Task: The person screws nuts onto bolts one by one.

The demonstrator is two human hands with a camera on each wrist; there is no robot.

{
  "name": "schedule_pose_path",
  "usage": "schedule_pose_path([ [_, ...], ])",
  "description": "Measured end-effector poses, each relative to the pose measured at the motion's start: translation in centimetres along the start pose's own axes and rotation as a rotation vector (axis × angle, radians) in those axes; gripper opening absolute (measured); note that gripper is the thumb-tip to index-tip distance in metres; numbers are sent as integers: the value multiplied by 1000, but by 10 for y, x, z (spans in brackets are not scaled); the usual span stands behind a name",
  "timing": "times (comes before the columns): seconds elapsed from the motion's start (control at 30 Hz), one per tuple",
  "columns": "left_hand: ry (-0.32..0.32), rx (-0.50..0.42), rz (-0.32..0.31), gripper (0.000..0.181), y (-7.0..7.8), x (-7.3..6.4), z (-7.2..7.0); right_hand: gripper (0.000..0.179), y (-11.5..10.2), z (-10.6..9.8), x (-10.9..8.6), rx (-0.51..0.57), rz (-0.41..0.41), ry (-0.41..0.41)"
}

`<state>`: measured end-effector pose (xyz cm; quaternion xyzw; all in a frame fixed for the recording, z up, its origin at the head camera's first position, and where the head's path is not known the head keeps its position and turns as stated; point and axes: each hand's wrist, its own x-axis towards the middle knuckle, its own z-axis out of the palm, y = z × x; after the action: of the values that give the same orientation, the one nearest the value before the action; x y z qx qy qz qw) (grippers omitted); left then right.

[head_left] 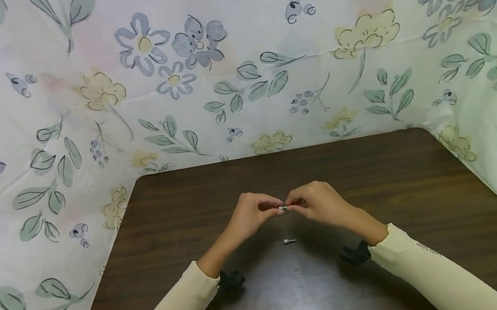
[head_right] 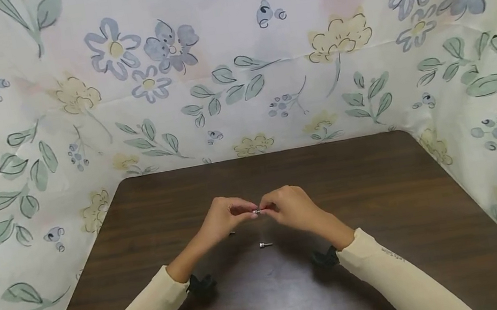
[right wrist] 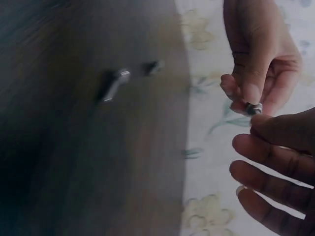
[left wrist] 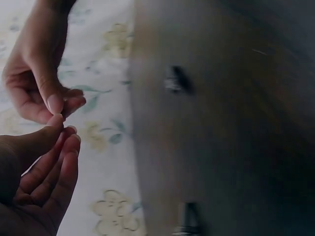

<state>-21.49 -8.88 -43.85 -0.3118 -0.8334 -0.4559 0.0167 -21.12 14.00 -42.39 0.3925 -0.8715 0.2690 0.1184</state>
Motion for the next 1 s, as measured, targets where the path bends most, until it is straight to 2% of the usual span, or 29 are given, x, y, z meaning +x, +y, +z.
schedule_pose_path([
  [0.17, -110, 67, -35, 10, -13, 4, 16, 6, 15, 15, -5, -38, 15, -115],
  [0.33, -181, 180, -28, 8, -20, 5, 28, 7, 21, 30, -6, -60, 44, -233],
  [0.53, -255, 223, -16, 5, -24, 1, 37, 12, 24, 41, -9, -6, 80, -339],
  [0.73, -251, 242, -20, 4, -23, 3, 40, 13, 25, 41, -9, 10, 96, -335],
  [1.0, -247, 279, -92, 7, -17, 2, 44, 16, 23, 40, -15, -19, 124, -297],
])
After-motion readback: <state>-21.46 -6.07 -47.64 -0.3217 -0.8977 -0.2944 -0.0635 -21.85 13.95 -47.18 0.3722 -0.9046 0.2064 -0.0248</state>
